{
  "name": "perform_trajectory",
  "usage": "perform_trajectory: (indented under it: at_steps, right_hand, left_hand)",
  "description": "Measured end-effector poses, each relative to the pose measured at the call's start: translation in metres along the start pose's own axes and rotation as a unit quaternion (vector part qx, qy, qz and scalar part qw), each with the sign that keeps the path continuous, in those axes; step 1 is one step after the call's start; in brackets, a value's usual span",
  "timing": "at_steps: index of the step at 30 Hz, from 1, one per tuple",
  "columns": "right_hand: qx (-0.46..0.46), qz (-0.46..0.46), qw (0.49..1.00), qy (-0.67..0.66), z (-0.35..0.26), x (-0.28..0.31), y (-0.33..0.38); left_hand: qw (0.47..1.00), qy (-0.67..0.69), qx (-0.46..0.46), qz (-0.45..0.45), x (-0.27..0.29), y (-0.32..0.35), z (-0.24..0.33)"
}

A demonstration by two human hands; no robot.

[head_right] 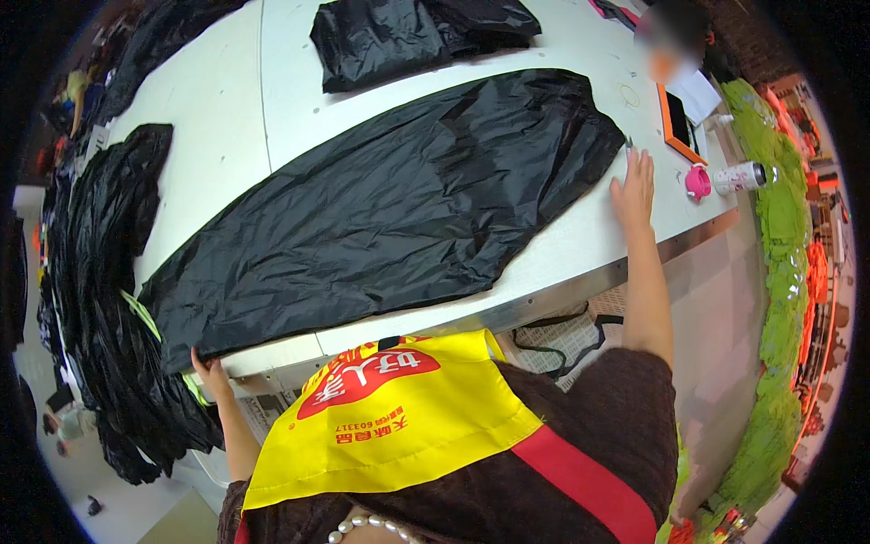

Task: The person repeatedly folds black garments on a white table, using a small knife to trim edges. They unfold and refold the items multiple times, handling them one at a time and stacking the finished pieces.

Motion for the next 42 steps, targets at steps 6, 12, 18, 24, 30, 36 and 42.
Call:
perform_trajectory:
  at_steps: [6,12,18,24,30,36,42]
  right_hand:
    - [0.316,0.061,0.945,0.060,-0.120,-0.009,0.054]
    - [0.332,-0.032,0.938,0.092,-0.090,-0.026,0.014]
    - [0.205,-0.357,0.912,0.001,-0.081,0.049,-0.003]
    - [0.218,-0.360,0.907,0.010,-0.100,0.039,-0.071]
    - [0.191,-0.190,0.960,0.069,-0.108,-0.019,-0.091]
    - [0.121,-0.173,0.974,0.078,-0.104,-0.014,-0.108]
    - [0.046,-0.013,0.997,0.053,-0.093,-0.045,-0.118]
  left_hand:
    - [0.843,-0.521,0.014,0.132,-0.018,0.003,0.010]
    - [0.798,-0.582,-0.076,0.135,0.002,-0.016,0.007]
    - [0.834,-0.539,-0.091,-0.076,0.089,-0.064,0.033]
    - [0.826,-0.553,-0.050,-0.100,0.092,-0.128,0.080]
    - [0.799,-0.598,0.044,-0.056,0.022,-0.188,0.000]
    - [0.852,-0.498,0.038,0.153,0.026,-0.172,-0.020]
    - [0.840,-0.533,0.064,0.078,0.082,-0.186,-0.063]
Point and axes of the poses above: each hand's wrist, its own y-axis away from the middle knuckle, its own x-axis out of the back of the hand, z = x × y, the point moved 4 cm from there along -y, towards the middle knuckle, and after that the axes turned 15 degrees about -z, right-handed, at the moved point
